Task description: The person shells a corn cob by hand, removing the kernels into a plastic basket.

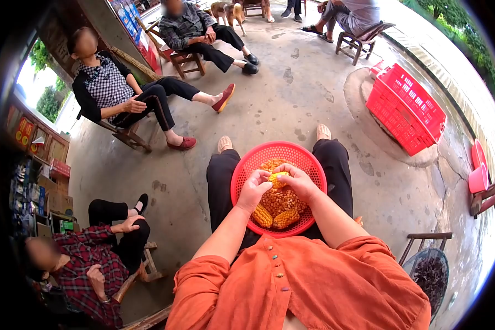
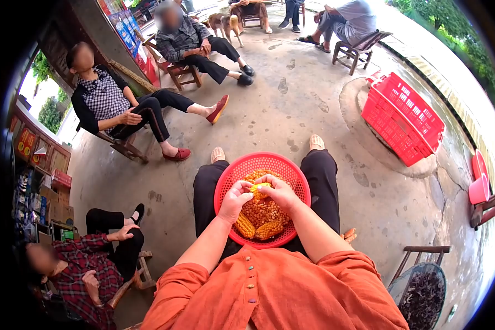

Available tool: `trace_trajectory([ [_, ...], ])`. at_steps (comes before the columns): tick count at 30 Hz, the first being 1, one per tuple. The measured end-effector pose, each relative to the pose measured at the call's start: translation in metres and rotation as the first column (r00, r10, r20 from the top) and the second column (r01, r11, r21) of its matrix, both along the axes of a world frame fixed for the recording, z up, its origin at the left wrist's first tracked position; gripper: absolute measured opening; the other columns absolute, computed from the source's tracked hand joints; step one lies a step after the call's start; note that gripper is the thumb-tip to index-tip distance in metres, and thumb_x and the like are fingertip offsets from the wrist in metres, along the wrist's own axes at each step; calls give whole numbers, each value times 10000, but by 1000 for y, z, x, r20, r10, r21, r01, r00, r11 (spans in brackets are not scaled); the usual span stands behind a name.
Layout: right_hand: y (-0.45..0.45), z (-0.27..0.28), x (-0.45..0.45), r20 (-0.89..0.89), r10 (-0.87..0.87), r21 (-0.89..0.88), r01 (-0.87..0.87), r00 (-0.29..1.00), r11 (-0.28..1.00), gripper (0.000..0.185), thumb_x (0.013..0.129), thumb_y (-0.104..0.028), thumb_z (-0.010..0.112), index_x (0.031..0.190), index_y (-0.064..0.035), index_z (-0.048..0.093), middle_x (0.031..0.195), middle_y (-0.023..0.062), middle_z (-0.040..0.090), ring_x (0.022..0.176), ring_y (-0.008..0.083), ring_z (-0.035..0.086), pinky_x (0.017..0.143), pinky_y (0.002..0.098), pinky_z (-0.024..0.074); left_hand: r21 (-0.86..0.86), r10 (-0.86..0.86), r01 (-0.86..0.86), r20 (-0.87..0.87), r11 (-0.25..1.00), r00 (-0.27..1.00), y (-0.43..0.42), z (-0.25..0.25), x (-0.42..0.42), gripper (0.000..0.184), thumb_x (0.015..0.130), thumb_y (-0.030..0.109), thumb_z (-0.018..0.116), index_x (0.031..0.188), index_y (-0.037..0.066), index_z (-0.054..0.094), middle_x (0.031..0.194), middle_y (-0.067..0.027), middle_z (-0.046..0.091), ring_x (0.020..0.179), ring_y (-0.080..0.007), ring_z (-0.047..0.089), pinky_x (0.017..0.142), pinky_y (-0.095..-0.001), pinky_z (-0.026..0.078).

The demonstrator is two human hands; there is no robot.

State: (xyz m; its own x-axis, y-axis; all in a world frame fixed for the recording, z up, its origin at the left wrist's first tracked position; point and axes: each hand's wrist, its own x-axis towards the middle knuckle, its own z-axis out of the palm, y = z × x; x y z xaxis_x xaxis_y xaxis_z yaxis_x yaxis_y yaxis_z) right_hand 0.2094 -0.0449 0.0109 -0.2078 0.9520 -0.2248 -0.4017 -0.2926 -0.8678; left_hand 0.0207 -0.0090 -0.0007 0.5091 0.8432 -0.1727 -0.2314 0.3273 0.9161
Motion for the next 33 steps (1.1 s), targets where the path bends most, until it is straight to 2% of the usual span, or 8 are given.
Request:
trace_trajectory([
  [2,0,1,0,20,4,-1,-4,1000,1000,262,912,-177,649,1141,-77,572,1039,36,603,945,129,597,776,291,535,5,-2,2,-4,1000,1000,1,-2,-1,231,854,-8,588,1076,46,557,976,-15,573,898,-89,554,837,-228,460],
  [7,2,-7,1,96,34,9,-35,995,999,288,910,-210,658,1160,-107,560,1053,18,609,960,117,586,746,277,523,34,-1,2,-36,999,999,0,-2,-2,239,845,-29,568,1072,47,565,963,-9,570,884,-83,549,827,-221,455],
  [15,1,-4,1,48,43,-39,-41,998,998,298,903,-228,664,1161,-113,567,1050,18,607,955,119,584,753,284,520,56,18,-16,-40,998,999,0,-3,-1,231,843,-29,555,1058,53,574,954,-6,567,859,-77,542,800,-214,451],
  [17,1,-3,1,38,42,-44,-40,998,998,297,905,-228,662,1162,-112,571,1051,21,606,956,122,585,758,288,522,-39,40,-41,-27,998,999,-1,5,-1,201,858,-7,559,1045,62,579,940,0,574,838,-70,543,785,-215,454],
  [18,0,-6,1,57,40,-36,-38,998,999,293,907,-224,660,1162,-108,575,1054,25,606,959,125,586,762,291,523,-10,29,-30,-38,1000,999,-1,1,-1,164,881,20,571,1037,71,579,919,7,583,818,-65,548,763,-211,458],
  [24,0,-5,0,83,54,-9,-53,995,999,287,901,-186,661,1158,-91,576,1078,32,599,1001,137,575,777,306,532,23,12,-12,-30,1000,999,2,-13,-2,155,903,18,577,1054,51,562,985,-11,574,918,-91,549,848,-237,456],
  [31,0,-3,0,50,60,-68,-56,997,996,279,906,-179,652,1160,-96,574,1091,35,603,1024,146,582,788,331,544,23,21,-20,-55,1000,998,1,-9,-2,124,921,47,556,1044,63,564,917,13,575,799,-58,533,738,-211,452],
  [33,0,-4,0,33,51,-90,-48,998,995,269,905,-178,652,1151,-97,577,1089,36,601,1025,147,581,786,331,543,33,15,-13,-66,999,998,1,-11,-2,124,931,59,558,1054,61,572,936,11,583,817,-62,546,752,-212,460],
])
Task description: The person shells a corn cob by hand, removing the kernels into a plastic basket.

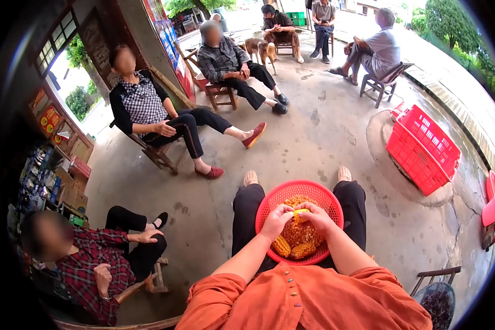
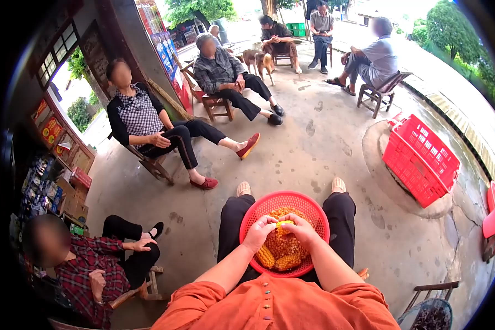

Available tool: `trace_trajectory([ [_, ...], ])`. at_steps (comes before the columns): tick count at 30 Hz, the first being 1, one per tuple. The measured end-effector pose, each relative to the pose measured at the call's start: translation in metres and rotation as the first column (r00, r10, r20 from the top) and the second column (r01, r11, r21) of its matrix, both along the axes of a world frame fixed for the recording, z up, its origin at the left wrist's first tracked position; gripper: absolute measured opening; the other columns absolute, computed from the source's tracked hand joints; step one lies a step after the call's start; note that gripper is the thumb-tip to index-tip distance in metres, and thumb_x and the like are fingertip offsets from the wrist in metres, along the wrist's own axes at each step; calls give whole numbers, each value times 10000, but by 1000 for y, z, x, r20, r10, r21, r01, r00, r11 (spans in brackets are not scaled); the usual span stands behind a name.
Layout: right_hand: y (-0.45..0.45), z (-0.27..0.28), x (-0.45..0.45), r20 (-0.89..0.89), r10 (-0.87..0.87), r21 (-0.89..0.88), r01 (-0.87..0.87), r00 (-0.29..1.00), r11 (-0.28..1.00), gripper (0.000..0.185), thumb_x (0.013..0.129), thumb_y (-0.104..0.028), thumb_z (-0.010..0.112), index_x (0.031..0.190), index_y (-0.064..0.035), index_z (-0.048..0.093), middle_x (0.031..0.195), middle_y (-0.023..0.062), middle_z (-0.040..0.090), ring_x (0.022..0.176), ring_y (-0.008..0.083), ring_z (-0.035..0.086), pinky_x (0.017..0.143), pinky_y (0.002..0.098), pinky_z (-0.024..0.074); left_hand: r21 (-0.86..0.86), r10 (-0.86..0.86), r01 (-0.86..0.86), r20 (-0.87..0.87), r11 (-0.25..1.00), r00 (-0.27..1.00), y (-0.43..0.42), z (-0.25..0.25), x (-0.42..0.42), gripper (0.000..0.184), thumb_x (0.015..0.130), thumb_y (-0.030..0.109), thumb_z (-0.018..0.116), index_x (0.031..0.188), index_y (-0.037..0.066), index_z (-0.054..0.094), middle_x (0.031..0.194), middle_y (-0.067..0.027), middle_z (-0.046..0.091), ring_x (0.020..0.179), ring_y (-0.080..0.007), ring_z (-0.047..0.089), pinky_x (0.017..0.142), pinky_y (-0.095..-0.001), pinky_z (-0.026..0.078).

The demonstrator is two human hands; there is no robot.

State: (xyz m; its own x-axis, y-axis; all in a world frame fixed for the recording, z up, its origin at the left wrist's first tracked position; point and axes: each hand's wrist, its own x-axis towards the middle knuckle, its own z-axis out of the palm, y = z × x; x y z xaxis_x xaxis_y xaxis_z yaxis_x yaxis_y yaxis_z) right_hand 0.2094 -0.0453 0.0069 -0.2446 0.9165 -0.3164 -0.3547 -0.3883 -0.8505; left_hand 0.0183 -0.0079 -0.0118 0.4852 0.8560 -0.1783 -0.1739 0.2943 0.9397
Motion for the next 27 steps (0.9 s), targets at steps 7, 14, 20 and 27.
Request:
trace_trajectory([
  [7,-2,6,-1,0,-15,18,15,1000,1000,276,897,-179,659,1146,-94,578,1065,28,603,984,142,591,772,320,541,-17,-6,7,12,1000,1000,1,-1,0,111,955,84,557,1060,62,584,949,11,597,829,-64,558,763,-210,466],
  [14,-2,1,-1,-4,-21,38,21,1000,999,279,889,-170,671,1140,-92,578,1038,27,612,952,134,598,746,299,536,-2,-7,7,13,1000,1000,1,-1,0,91,947,70,559,1038,66,572,925,20,587,806,-54,540,742,-206,455],
  [20,-1,-7,-2,36,-23,67,20,999,998,288,893,-173,678,1147,-83,575,1029,31,622,934,132,605,753,289,537,17,-17,17,33,1000,999,1,-8,0,133,935,30,540,1060,51,577,967,10,575,861,-56,531,799,-202,442],
  [27,-4,1,-5,158,-17,137,-5,987,991,315,898,-172,696,1164,-64,567,1044,33,627,936,106,601,770,261,528,64,-16,14,32,998,999,2,-11,0,170,898,-10,513,1047,54,565,980,9,539,916,-73,506,854,-219,417],
])
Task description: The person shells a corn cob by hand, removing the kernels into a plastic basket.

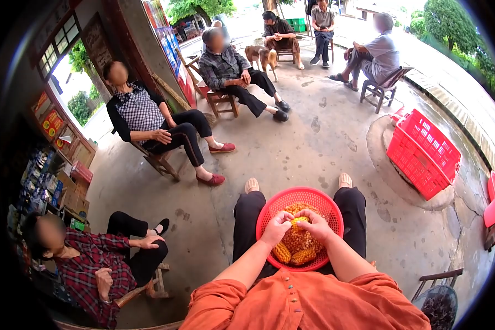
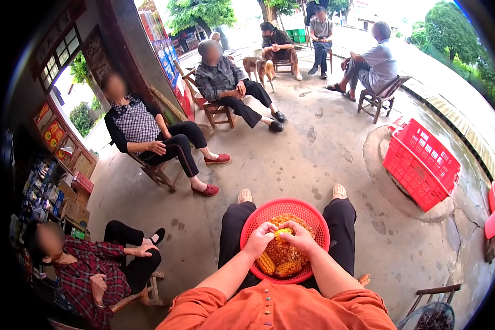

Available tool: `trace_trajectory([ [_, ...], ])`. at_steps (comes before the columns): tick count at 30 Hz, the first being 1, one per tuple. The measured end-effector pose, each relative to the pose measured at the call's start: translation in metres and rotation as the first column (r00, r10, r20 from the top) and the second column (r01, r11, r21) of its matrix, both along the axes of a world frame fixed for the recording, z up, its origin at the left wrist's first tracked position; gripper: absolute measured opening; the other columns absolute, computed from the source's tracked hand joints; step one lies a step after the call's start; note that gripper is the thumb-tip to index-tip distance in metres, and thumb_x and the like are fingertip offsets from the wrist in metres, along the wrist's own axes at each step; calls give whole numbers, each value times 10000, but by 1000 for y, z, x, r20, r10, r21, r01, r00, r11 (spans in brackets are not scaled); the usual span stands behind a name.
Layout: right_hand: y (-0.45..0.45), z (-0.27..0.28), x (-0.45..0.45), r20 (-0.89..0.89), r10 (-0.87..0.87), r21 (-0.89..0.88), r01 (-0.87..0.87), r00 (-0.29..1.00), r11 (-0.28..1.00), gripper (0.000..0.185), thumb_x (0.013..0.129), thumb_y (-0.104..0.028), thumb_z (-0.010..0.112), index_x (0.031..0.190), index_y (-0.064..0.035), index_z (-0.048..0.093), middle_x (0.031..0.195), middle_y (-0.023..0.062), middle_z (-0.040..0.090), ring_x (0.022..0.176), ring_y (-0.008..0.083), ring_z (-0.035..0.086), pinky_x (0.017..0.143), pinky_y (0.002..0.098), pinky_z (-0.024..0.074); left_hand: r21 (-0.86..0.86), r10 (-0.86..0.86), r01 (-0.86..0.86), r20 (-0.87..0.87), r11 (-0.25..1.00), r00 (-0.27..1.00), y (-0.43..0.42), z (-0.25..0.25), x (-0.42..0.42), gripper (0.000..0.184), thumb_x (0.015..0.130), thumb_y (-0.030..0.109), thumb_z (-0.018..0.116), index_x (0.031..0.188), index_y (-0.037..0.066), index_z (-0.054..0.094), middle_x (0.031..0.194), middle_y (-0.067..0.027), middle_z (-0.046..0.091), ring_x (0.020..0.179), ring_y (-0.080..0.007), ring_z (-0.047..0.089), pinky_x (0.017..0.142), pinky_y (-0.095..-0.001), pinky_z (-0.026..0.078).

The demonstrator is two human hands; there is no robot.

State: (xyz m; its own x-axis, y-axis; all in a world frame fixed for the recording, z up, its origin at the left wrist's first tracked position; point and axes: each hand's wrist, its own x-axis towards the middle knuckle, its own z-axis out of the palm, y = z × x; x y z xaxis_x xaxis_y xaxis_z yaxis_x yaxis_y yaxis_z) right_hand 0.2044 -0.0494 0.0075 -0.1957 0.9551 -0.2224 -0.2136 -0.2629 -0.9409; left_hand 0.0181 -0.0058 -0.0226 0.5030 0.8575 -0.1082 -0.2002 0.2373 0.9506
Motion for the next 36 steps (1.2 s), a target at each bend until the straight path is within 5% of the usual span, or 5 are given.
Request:
trace_trajectory([
  [11,0,-7,-6,342,-62,373,-75,938,925,324,877,-191,710,1142,-49,591,1043,31,612,970,97,570,859,268,483,-26,21,-21,10,999,1000,3,0,-3,140,875,-5,501,975,71,563,930,20,522,873,-66,487,797,-212,401],
  [28,-1,-7,-6,361,-32,256,-66,932,964,331,847,-204,736,1118,-53,618,1072,42,624,1049,128,554,950,286,425,109,42,-25,-153,994,987,1,-5,0,152,862,-41,515,958,70,559,868,31,512,790,-58,492,714,-202,422],
  [32,-1,-7,-5,354,-23,249,-71,935,966,333,843,-205,741,1114,-54,620,1079,40,624,1063,132,549,960,287,416,76,10,3,-174,997,985,1,-4,-2,199,835,-59,489,976,70,545,921,24,516,858,-60,489,779,-204,412],
  [36,-1,-8,-6,372,-26,262,-78,928,962,326,855,-199,730,1123,-58,609,1047,34,627,995,118,575,895,276,454,101,16,1,-173,995,985,3,-10,-2,202,832,-63,487,969,68,554,902,24,521,831,-59,496,750,-202,419],
])
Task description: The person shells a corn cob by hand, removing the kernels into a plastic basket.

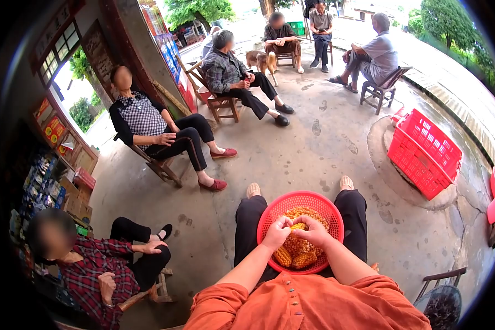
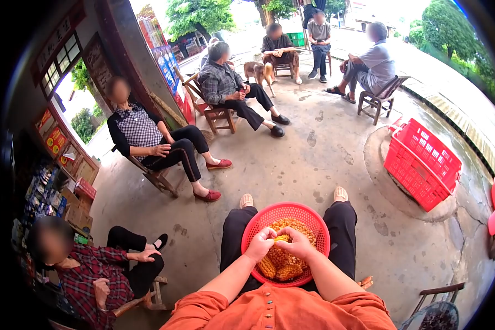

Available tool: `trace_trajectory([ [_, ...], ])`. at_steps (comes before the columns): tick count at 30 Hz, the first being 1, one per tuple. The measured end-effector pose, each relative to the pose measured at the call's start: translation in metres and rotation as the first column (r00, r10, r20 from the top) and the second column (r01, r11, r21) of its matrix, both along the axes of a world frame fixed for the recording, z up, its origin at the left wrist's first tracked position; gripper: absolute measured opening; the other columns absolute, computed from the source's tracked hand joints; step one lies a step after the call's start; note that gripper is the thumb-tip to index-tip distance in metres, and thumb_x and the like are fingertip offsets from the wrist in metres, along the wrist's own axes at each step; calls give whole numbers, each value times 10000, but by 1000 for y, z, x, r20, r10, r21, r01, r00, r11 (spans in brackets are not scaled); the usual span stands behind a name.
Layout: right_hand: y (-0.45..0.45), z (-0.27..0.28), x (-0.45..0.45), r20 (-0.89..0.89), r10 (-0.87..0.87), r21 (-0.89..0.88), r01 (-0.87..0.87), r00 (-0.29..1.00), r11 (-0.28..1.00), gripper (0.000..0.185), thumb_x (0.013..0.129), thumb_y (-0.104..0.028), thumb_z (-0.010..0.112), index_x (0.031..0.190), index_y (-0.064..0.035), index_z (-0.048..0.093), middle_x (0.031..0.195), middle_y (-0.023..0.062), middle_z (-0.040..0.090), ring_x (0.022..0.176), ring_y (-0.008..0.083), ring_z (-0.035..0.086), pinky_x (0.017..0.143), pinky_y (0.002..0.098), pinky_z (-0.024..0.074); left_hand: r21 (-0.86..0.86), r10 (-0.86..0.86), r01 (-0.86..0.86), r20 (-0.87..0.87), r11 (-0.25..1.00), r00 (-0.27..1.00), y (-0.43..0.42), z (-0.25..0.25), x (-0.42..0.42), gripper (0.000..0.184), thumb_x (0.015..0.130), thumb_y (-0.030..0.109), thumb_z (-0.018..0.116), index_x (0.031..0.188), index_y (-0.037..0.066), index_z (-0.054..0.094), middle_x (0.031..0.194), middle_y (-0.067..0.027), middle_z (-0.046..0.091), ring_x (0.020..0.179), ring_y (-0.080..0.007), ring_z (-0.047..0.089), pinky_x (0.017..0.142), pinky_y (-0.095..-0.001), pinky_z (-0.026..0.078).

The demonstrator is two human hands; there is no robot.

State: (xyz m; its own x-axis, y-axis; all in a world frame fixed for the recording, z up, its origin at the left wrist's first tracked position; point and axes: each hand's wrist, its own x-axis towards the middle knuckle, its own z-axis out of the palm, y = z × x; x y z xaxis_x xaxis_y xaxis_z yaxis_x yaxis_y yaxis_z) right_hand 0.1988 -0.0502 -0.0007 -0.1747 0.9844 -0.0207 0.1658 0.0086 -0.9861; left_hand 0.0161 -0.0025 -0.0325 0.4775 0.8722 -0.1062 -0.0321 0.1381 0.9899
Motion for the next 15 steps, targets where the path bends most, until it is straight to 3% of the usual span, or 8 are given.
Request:
trace_trajectory([
  [2,1,-5,-1,-117,-24,-141,7,993,990,313,878,-192,712,1137,-62,592,1007,26,629,898,95,594,801,255,488,13,10,-10,2,1000,1000,-1,0,1,204,831,-66,485,965,67,564,883,25,527,807,-57,506,725,-200,426],
  [5,1,-1,2,-208,-36,-139,7,977,990,297,902,-182,690,1149,-61,579,979,19,626,831,81,601,739,241,505,9,43,-43,53,999,998,-2,1,2,230,825,-74,475,983,66,567,900,18,540,827,-68,516,752,-206,428],
  [8,1,1,3,-273,-45,-133,8,961,991,282,908,-175,682,1143,-54,584,979,18,626,871,93,606,771,254,511,-19,44,-42,92,999,995,-2,9,0,239,824,-68,488,1010,57,572,915,11,553,852,-79,526,782,-216,432],
  [10,1,4,4,-311,-66,-160,16,948,987,277,908,-171,680,1140,-52,586,983,20,628,887,95,606,780,257,512,-168,36,-8,160,986,986,-3,20,-1,191,864,-26,529,1033,49,577,933,10,565,867,-75,530,801,-215,435],
  [15,1,4,6,-347,-77,-158,23,935,987,260,905,-161,680,1123,-49,594,1007,29,637,926,102,605,808,260,505,-182,41,-9,173,983,984,-6,23,0,122,917,38,564,1037,48,582,962,9,580,881,-62,529,815,-209,436],
])
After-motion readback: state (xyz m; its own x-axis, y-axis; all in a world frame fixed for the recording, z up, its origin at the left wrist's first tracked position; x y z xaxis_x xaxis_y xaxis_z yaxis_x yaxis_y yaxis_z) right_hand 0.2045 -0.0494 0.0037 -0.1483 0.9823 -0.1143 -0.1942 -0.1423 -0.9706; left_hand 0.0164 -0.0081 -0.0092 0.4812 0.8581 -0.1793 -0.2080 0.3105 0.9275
